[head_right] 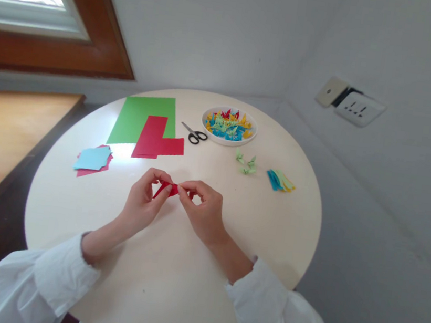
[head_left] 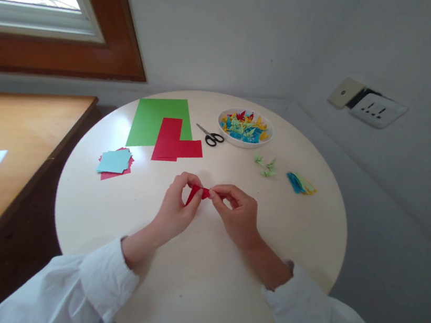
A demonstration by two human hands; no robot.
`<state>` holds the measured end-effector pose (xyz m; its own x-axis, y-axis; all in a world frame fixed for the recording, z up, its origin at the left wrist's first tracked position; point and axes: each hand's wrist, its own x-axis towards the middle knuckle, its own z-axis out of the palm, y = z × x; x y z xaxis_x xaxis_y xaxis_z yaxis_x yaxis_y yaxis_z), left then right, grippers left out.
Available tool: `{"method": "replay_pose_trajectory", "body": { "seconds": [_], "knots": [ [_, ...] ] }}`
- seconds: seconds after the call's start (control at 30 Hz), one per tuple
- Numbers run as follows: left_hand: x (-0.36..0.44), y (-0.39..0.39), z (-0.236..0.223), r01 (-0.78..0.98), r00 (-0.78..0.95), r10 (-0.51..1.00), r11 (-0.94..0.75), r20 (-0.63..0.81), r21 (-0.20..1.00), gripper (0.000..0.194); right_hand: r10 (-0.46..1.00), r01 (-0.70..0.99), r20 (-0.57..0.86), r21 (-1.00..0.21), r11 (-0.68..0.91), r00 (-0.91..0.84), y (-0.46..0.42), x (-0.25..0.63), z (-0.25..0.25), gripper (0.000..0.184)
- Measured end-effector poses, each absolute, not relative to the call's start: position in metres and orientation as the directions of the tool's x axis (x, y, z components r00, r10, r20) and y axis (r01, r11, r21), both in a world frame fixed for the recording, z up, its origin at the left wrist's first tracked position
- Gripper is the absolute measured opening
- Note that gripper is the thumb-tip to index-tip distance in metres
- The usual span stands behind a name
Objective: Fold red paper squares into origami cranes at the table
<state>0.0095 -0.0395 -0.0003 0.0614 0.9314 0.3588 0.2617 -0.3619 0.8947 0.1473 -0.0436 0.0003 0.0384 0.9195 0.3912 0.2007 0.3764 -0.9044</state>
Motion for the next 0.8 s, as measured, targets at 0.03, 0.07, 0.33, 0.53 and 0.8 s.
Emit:
{"method": "replay_pose_trajectory", "body": {
  "seconds": [0.03, 0.07, 0.33, 0.53, 0.8],
  "knots": [
    [0.0096, -0.0397, -0.0003, 0.262, 0.062, 0.931, -0.363, 0.36, 0.894, 0.008, 0.918, 0.202, 0.394, -0.903, 0.379, 0.038, -0.0436, 0.1473, 0.0002, 0.005],
    [0.0097, -0.0399, -0.0003, 0.26, 0.061, 0.931, -0.363, 0.36, 0.895, 0.008, 0.918, 0.204, 0.395, -0.902, 0.38, 0.038, -0.0435, 0.1474, 0.0, 0.005],
    [0.011, -0.0402, 0.0012, 0.232, 0.056, 0.934, -0.356, 0.353, 0.905, 0.009, 0.923, 0.206, 0.382, -0.908, 0.365, 0.049, -0.0427, 0.1471, 0.0, 0.004],
    [0.0113, -0.0401, 0.0022, 0.221, 0.062, 0.94, -0.341, 0.336, 0.914, 0.009, 0.924, 0.201, 0.38, -0.909, 0.365, 0.041, -0.042, 0.1476, -0.0011, 0.005],
    [0.0115, -0.0411, 0.0018, 0.224, 0.063, 0.952, -0.307, 0.3, 0.925, 0.007, 0.925, 0.235, 0.378, -0.903, 0.359, 0.04, -0.042, 0.1474, -0.001, 0.005]
  ]
}}
